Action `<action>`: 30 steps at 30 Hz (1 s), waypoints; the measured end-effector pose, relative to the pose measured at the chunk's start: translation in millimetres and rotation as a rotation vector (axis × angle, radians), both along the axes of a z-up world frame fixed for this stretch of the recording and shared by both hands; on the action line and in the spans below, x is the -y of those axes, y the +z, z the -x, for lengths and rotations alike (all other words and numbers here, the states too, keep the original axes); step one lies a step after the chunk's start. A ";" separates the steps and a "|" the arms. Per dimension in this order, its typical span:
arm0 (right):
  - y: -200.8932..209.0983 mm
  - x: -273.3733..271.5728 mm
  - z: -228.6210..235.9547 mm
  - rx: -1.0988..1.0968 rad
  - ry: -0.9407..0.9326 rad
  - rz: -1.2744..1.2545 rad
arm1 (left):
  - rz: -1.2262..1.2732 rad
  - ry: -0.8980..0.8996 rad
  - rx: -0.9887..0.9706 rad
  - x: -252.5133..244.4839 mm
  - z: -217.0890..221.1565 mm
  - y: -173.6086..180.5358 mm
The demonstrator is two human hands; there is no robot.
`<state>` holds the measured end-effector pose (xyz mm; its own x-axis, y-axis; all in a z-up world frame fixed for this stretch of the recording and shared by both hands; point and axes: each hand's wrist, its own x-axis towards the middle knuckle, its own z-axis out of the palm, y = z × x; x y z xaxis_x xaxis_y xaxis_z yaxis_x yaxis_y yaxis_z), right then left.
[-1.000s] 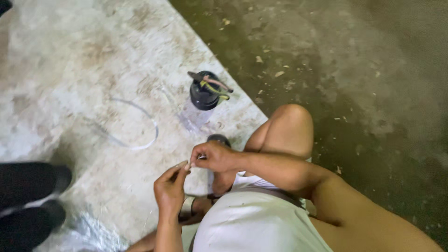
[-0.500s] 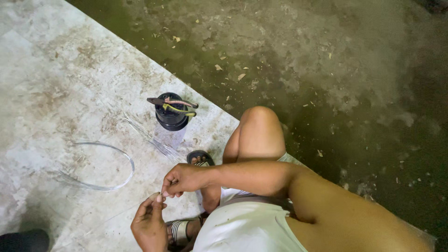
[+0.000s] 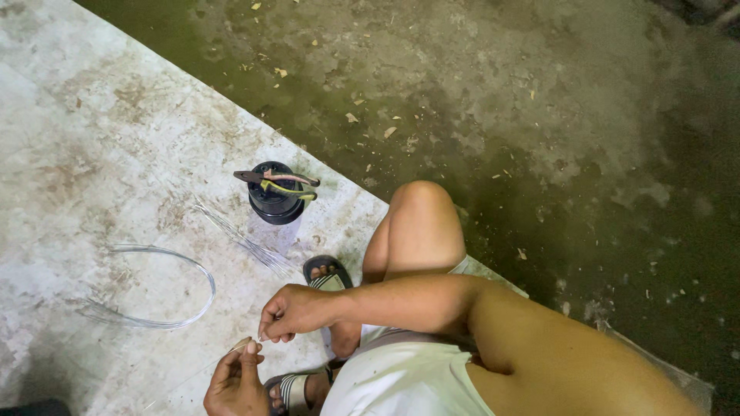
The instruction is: The person sits on the floor and repeatedly twists thin metal wires into small loops using pliers. They pick up wires, form loops, and cut them with pliers, placing finished pieces aside.
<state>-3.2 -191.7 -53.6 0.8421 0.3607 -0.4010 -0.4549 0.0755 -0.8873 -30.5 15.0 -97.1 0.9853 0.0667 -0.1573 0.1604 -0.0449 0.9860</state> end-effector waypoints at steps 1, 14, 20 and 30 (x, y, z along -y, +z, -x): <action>-1.3 0.1 0.5 -0.009 -0.009 -0.017 | 0.006 0.004 0.007 0.5 -0.1 -1.3; 1.2 3.9 1.0 0.151 0.045 0.165 | -0.193 -0.126 -0.121 7.6 2.4 25.2; 15.0 8.2 0.5 0.508 0.067 0.291 | -0.538 -0.263 0.097 25.1 1.7 92.9; 105.4 40.0 -18.1 1.042 0.232 0.375 | -0.040 -0.276 -0.013 44.5 -3.9 135.9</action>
